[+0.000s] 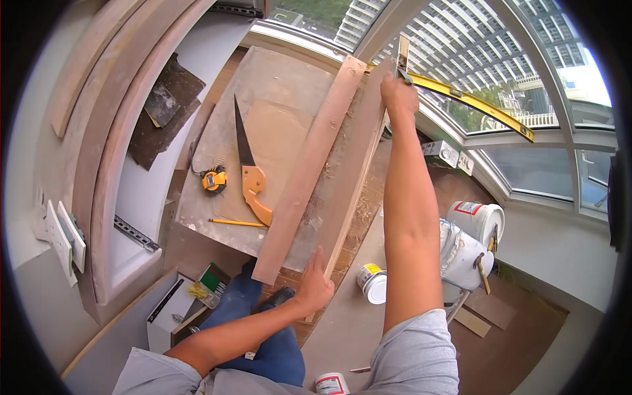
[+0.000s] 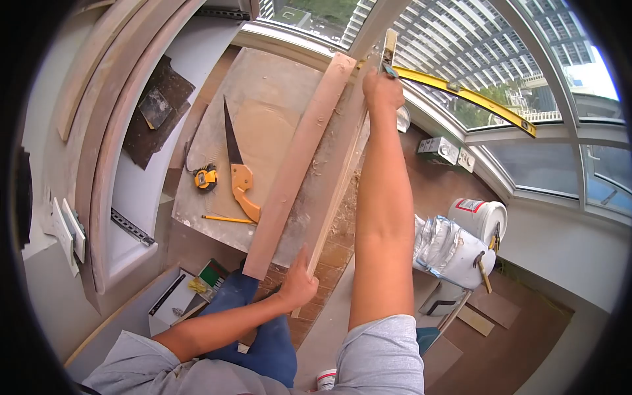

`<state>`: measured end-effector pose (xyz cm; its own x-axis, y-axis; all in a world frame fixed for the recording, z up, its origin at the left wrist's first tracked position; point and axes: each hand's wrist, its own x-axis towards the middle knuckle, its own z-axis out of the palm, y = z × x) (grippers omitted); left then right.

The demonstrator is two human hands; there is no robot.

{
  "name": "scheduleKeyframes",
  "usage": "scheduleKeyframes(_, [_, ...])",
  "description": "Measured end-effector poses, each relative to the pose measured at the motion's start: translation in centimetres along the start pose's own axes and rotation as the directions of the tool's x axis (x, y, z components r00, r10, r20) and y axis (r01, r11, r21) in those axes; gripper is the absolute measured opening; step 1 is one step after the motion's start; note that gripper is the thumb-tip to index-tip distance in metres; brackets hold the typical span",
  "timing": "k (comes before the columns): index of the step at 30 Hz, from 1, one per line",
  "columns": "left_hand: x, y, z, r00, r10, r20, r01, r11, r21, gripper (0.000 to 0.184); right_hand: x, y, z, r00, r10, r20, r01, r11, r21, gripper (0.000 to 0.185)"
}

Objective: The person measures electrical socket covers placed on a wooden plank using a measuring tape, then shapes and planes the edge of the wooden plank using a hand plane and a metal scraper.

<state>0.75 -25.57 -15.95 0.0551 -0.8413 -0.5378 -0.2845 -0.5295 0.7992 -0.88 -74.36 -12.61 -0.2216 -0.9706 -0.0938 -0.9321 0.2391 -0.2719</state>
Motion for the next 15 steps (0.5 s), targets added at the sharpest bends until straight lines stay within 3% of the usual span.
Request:
scheduleKeyframes(5, [0.1, 0.4, -0.5, 1.0, -0.007, 0.005, 0.007, 1.0, -0.024, 0.089, -2.3, 1.2, -0.2, 1.0, -0.011, 0.025, 0.01, 0.999, 0.041, 0.069])
scheduleKeyframes(7, [0.2, 0.5, -0.6, 1.0, -0.003, 0.008, 0.004, 1.0, -0.015, 0.09, -3.4, 0.6, 0.5, 0.997, -0.016, -0.074, 0.015, 1.0, -0.009, 0.07])
scheduleKeyframes(10, [-0.8, 0.1, 0.0, 0.998, -0.049, 0.035, 0.049, 0.999, 0.008, 0.09, 3.2, -1.0, 0.9, 0.999, -0.003, 0.054, 0.005, 0.999, -0.042, 0.069])
scheduleKeyframes(11, [0.4, 0.1, -0.3, 0.999, -0.042, 0.027, 0.042, 0.999, 0.018, 0.089, 5.5, -2.9, 1.3, 0.998, -0.019, 0.053, 0.02, 0.999, -0.027, 0.069])
scheduleKeyframes(13, [-0.1, 0.5, -0.8, 1.0, -0.017, 0.026, 0.017, 1.0, 0.013, 0.089, 6.9, -3.9, 1.4, 0.993, -0.003, -0.119, -0.004, 0.998, -0.058, 0.066])
scheduleKeyframes(15, [0.1, 0.9, -1.0, 1.0, 0.025, 0.016, -0.025, 1.0, 0.013, 0.089, 7.2, -4.3, 0.4, 0.998, -0.041, -0.054, 0.038, 0.998, -0.055, 0.072])
